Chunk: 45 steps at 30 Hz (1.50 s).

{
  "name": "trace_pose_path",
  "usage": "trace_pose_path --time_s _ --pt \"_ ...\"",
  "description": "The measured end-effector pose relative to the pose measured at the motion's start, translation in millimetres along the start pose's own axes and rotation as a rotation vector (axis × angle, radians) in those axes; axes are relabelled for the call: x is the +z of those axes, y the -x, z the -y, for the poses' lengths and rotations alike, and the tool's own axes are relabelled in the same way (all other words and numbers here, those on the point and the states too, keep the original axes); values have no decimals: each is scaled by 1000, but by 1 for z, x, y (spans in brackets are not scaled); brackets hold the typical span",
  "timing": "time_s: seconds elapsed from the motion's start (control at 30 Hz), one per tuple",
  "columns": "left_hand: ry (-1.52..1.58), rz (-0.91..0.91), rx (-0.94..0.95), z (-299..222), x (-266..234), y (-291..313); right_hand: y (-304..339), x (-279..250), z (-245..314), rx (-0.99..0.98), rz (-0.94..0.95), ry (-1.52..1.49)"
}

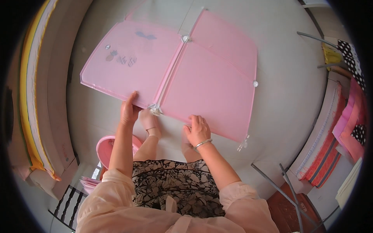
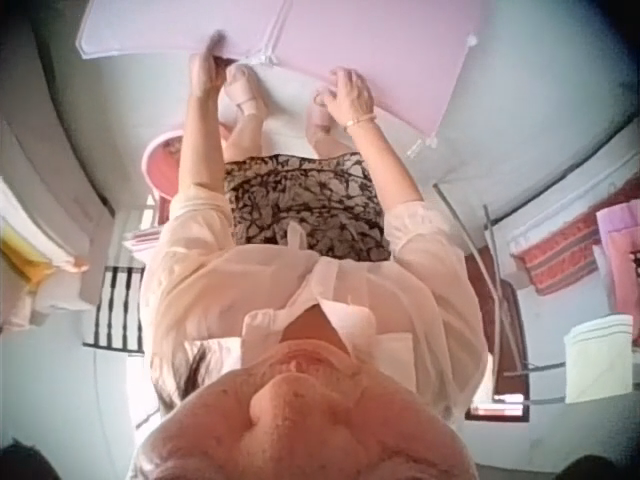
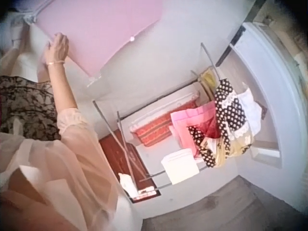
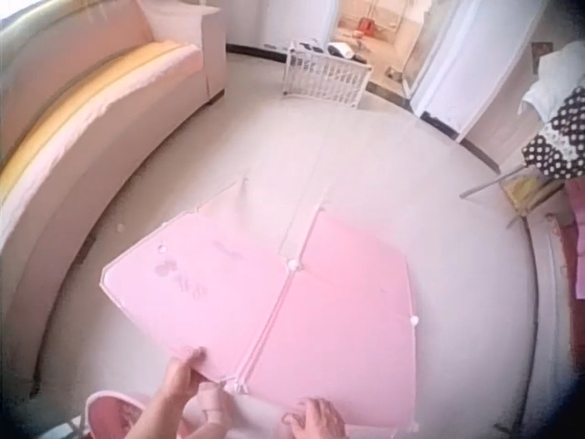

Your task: The person takes apart a pink plastic modular organizer by pulling the panels out of their white connectors, stacks the panels on the floor, and places the connectors into a pink bucket.

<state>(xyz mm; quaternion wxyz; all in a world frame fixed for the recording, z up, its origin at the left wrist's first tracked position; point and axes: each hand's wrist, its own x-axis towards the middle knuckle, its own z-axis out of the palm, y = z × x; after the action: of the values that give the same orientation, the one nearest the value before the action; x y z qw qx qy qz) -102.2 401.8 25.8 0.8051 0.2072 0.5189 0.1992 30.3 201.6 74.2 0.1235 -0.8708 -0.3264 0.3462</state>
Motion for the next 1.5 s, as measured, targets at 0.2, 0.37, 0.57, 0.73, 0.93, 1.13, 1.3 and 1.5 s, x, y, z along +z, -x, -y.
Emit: trace_pose_path --time_s 0.2,0.37,0.57,0.73,0.93,1.13,1.3,1.5 --pt "-58 56 4 -43 121 110 24 -116 46 -285 -452 412" --pt "-53 168 -41 -75 187 179 39 -222 37 -637 -587 577" --pt "-462 326 -40 -135 225 253 70 -314 49 -795 -500 568" --pt "-1306 439 572 -167 232 308 114 -353 56 -786 -420 455" --pt "-1496 470 1799 -193 268 398 187 -374 80 -850 -373 406" --pt "-2024 937 1457 -191 287 424 254 -401 108 -777 -331 473" --pt "-2054 1089 1616 -190 307 436 283 -420 106 -764 -340 518" --pt "-1811 1174 1680 -245 299 420 317 -448 103 -617 -406 580"
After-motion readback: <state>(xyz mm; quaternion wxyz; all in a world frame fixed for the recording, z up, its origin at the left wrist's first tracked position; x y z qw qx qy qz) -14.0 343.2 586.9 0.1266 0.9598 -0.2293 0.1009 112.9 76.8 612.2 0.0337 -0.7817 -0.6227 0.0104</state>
